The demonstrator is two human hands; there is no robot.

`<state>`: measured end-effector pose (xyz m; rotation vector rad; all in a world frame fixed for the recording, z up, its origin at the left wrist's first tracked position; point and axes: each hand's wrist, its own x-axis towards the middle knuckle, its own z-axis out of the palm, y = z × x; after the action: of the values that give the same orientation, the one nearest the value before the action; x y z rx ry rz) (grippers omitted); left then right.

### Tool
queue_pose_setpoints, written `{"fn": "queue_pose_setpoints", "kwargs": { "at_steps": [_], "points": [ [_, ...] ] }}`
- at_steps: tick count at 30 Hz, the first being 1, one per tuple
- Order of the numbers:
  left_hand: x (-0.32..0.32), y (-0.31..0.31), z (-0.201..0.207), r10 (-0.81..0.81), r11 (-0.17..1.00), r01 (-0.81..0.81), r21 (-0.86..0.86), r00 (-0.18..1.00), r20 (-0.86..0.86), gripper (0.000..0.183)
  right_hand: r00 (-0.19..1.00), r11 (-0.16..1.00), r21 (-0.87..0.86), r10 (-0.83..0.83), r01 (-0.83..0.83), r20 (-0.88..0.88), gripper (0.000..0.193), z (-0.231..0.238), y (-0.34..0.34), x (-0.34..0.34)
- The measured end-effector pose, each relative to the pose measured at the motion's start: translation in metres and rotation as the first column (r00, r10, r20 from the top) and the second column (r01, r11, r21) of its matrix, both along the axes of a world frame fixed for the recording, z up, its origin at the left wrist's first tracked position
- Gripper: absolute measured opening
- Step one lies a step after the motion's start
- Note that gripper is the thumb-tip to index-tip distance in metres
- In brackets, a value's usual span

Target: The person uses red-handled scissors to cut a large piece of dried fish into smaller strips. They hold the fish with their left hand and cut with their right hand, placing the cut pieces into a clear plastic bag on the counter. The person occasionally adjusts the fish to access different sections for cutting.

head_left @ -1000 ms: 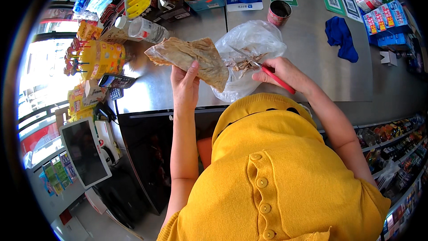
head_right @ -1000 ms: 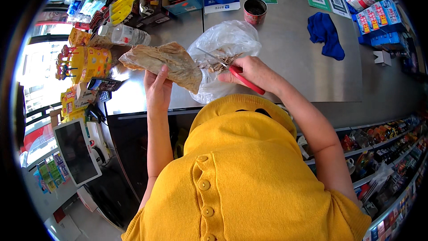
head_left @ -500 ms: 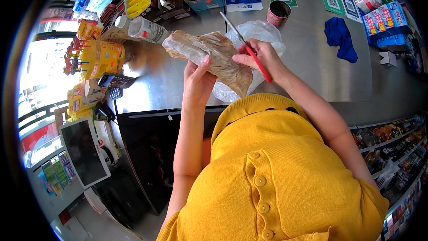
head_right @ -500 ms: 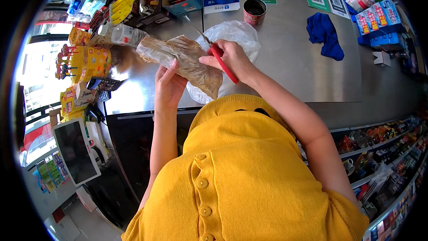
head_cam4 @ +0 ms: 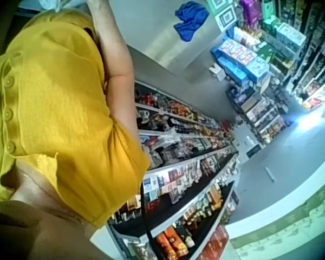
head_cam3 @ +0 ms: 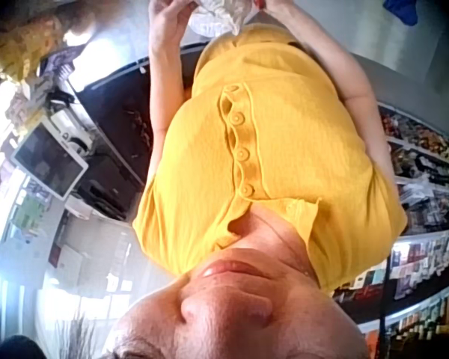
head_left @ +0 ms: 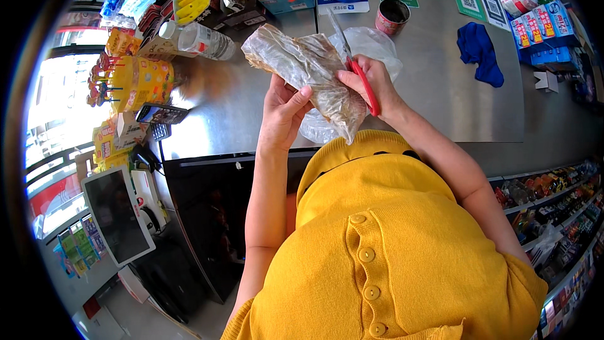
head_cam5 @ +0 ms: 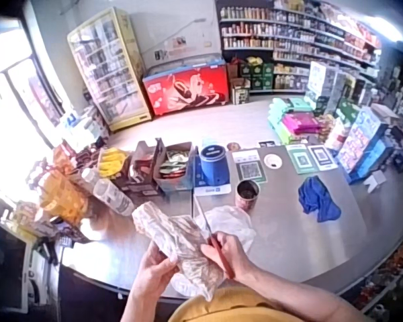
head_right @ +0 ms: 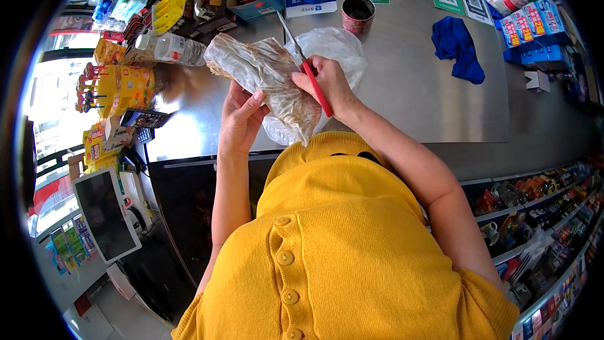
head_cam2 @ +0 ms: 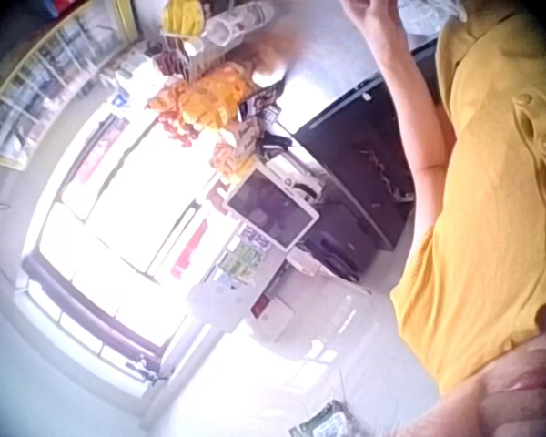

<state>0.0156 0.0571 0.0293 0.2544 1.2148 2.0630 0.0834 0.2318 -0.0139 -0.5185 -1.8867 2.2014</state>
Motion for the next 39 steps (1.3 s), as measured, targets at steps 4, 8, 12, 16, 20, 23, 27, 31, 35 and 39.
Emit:
{"fn": "queue_pose_setpoints", "kwargs": {
  "at_steps": [4, 8, 12, 16, 20, 23, 27, 31, 35, 39],
  "points": [
    [-0.002, -0.002, 0.003, -0.011, 0.998, 0.006, -0.061, 0.997, -0.073, 0.054, 1.000, 0.990, 0.140, -0.028, 0.029, -0.007, 0.029, 0.003, 0.000, -0.001],
    [-0.002, 0.002, 0.005, 0.023, 0.996, -0.034, -0.080, 0.991, -0.134, 0.053, 0.998, 0.951, 0.304, -0.051, 0.057, -0.029, 0.031, 0.008, 0.003, -0.003],
    [-0.003, 0.003, 0.000, 0.026, 0.991, -0.048, -0.125, 0.985, -0.173, 0.052, 0.998, 0.916, 0.397, -0.053, 0.059, -0.026, 0.032, 0.007, 0.005, -0.002],
    [-0.006, 0.003, 0.002, -0.015, 0.990, -0.008, -0.138, 0.986, -0.164, 0.051, 0.998, 0.970, 0.235, -0.055, 0.058, -0.023, 0.030, 0.000, 0.003, -0.001],
    [-0.007, -0.001, 0.006, -0.055, 0.994, 0.037, -0.104, 0.982, -0.182, 0.046, 0.999, 0.996, 0.073, -0.040, 0.042, -0.022, 0.028, -0.002, 0.000, 0.000],
    [-0.005, -0.003, 0.012, -0.060, 0.998, 0.062, 0.016, 0.994, -0.094, 0.043, 0.999, 0.998, -0.049, -0.050, 0.050, -0.009, 0.027, -0.002, -0.001, 0.000],
    [-0.006, -0.005, 0.007, -0.014, 0.998, 0.019, 0.055, 0.995, -0.094, 0.039, 0.998, 0.998, -0.052, -0.022, 0.025, 0.058, 0.026, 0.002, 0.002, -0.001],
    [-0.003, -0.001, 0.010, 0.061, 0.997, -0.049, 0.056, 0.972, -0.229, 0.025, 0.997, 1.000, -0.001, 0.017, -0.017, 0.072, 0.032, 0.004, 0.002, 0.001],
    [-0.007, -0.004, 0.011, 0.073, 0.995, -0.092, -0.043, 0.938, -0.340, 0.017, 0.991, 0.997, 0.060, 0.049, -0.057, 0.122, 0.041, 0.015, 0.007, 0.008],
    [-0.009, -0.007, 0.006, 0.079, 0.980, -0.153, -0.128, 0.887, -0.455, 0.015, 0.988, 0.977, 0.181, 0.093, -0.114, 0.122, 0.043, 0.025, 0.013, 0.020]
  ]
}}
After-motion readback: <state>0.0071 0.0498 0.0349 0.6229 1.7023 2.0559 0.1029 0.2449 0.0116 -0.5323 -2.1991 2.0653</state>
